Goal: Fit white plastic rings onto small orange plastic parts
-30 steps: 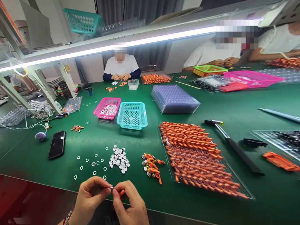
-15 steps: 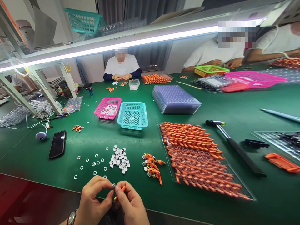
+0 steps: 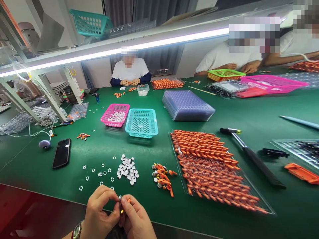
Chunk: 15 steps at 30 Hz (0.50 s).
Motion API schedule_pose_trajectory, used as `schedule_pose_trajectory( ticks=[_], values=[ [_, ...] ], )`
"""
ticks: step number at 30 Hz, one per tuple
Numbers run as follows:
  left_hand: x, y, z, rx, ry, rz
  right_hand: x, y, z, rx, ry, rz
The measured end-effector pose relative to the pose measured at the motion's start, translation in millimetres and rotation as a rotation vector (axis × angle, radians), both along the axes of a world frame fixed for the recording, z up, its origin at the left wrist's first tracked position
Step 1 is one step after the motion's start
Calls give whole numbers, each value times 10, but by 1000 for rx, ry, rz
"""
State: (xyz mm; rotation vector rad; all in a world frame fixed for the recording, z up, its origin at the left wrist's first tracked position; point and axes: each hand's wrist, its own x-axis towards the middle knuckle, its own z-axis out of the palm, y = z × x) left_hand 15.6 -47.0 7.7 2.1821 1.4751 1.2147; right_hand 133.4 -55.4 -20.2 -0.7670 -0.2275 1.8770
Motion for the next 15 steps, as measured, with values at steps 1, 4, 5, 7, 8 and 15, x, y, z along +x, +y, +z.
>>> schedule_pose_trajectory(
  ticks=[1,4,5,7,8,15],
  values=[
    [-4,-2,-3,4,7,-7,5,0,14,-19,19,7],
    [-17,-4,-2,7,13,-34,26,2,41,-62,105,50],
    [-22,-2,1,5,9,-42,35,4,46,-76,135,73],
    [-28,5,10,-12,-7,-53,52,10,54,-98,182,111],
    [-30,11,15,-25,-18,-58,60,16,59,-112,194,127],
    [-37,27,57,-166,-74,-76,90,66,75,-245,210,210]
  ],
)
